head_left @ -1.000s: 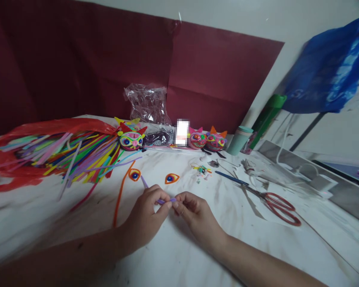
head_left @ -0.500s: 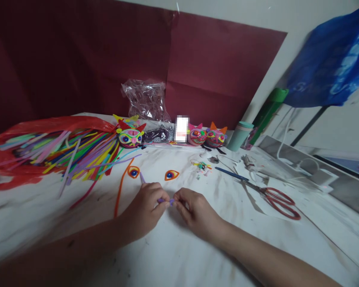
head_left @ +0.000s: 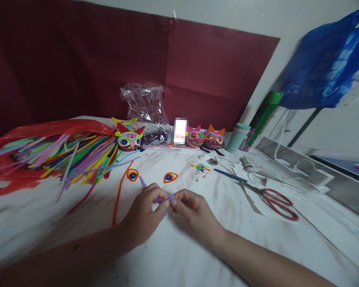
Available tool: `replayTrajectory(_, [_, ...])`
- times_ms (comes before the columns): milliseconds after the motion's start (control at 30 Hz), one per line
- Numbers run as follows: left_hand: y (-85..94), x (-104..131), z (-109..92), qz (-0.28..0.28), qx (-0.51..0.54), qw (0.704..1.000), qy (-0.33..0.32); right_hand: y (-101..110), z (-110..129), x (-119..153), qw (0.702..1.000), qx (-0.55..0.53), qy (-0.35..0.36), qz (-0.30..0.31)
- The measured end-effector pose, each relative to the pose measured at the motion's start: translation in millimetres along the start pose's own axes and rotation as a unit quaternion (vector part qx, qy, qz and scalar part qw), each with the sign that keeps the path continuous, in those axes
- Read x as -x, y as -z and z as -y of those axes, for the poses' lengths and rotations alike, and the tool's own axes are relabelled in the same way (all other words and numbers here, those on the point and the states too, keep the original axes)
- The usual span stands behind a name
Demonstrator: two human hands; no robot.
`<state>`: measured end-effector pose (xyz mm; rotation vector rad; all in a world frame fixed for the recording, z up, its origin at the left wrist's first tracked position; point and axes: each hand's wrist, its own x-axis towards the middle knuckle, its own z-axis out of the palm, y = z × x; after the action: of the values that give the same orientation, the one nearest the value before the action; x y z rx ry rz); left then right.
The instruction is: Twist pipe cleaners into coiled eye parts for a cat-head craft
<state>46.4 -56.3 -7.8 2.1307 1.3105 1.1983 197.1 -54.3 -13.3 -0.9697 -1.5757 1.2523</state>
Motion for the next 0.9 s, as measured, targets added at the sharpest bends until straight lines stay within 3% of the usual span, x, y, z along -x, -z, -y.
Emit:
replayTrajectory(133, [1.9, -1, 1, 0.026, -0.02, 0.999, -0.007, 3, 0, 2, 0.995, 0.097, 0.034, -0.006])
replayTrajectory(300, [10.5, -4, 2, 0.069, -0.064, 0.995, -0.034, 10, 8, 1, 0.956, 0.26, 0.128, 0.039])
replayTrajectory(500, [11.8, -2, 5, 0.123, -0.134, 0.972, -0.149, 14, 10, 1, 0.917, 0.334, 0.193, 0.106])
replayTrajectory(600, [12.9, -2, 5, 0.126, -0.138, 0.967, -0.172, 14, 9, 1, 0.937, 0.305, 0.145, 0.094])
replayTrajectory(800, [18.5, -7, -6, 0.104, -0.044, 0.993, -0.033, 11, 11, -1, 0.988, 0.135, 0.03, 0.065])
replayTrajectory(900, [19.3, -8, -8, 0.099, -0.015, 0.995, -0.009, 10, 10, -2, 0.997, 0.06, 0.002, 0.048])
